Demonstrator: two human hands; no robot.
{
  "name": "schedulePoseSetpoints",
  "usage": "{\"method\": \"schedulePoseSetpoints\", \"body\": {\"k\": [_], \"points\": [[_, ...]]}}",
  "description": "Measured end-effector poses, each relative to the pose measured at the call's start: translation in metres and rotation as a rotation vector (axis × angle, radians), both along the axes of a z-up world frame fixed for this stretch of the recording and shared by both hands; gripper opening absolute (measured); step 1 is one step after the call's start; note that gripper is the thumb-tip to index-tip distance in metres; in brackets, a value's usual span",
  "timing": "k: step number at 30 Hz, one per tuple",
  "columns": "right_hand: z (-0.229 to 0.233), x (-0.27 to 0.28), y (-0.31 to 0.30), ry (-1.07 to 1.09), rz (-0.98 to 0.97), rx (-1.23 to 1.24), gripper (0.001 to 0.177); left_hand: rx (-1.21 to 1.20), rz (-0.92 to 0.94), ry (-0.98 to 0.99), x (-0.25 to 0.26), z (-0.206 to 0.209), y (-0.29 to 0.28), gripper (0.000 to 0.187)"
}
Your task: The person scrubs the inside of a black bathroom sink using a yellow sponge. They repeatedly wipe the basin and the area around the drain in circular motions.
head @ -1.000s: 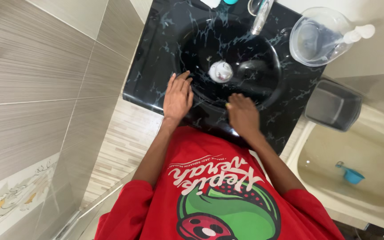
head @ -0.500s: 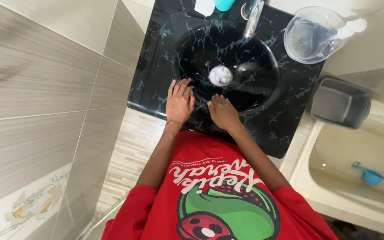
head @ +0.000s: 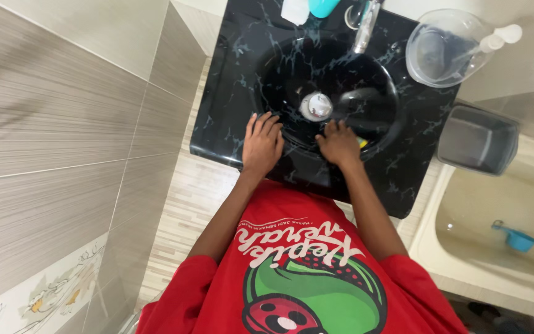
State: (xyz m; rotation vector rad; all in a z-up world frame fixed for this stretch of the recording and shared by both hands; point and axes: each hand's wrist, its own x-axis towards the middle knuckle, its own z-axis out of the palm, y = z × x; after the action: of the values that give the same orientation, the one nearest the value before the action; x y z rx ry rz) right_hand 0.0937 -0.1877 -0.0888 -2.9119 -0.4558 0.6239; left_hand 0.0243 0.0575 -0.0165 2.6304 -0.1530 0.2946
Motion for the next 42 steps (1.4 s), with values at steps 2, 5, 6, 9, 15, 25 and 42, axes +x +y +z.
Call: {"method": "schedulePoseSetpoints", "body": {"k": [2, 5, 6, 9, 15, 25, 42], "points": [[0.013, -0.022, 0.018, 0.111, -0.071, 0.131, 0.06, 0.012, -0.008, -0.003, -0.001, 0.0, 0.003, 0.025], [0.042, -0.042, 0.023, 0.088, -0.089, 0.343, 0.055, 0.014, -0.019, -0.004, -0.001, 0.001, 0.002, 0.025], [0.052, -0.045, 0.019, 0.061, -0.067, 0.373, 0.054, 0.015, -0.019, -0.007, -0.002, 0.002, 0.002, 0.026], [0.073, -0.041, 0.002, -0.051, -0.013, 0.229, 0.054, 0.02, -0.016, -0.016, 0.0, 0.004, -0.001, 0.025], [0.048, -0.009, -0.035, -0.164, -0.01, 0.022, 0.062, 0.025, 0.014, -0.021, 0.001, 0.005, -0.006, 0.022], [0.013, -0.036, 0.016, 0.014, -0.032, 0.228, 0.062, 0.065, 0.051, 0.017, 0.001, 0.006, -0.015, 0.025], [-0.006, 0.009, -0.027, -0.195, 0.142, -0.075, 0.07, 0.128, 0.073, 0.053, -0.003, 0.0, -0.019, 0.031]]}}
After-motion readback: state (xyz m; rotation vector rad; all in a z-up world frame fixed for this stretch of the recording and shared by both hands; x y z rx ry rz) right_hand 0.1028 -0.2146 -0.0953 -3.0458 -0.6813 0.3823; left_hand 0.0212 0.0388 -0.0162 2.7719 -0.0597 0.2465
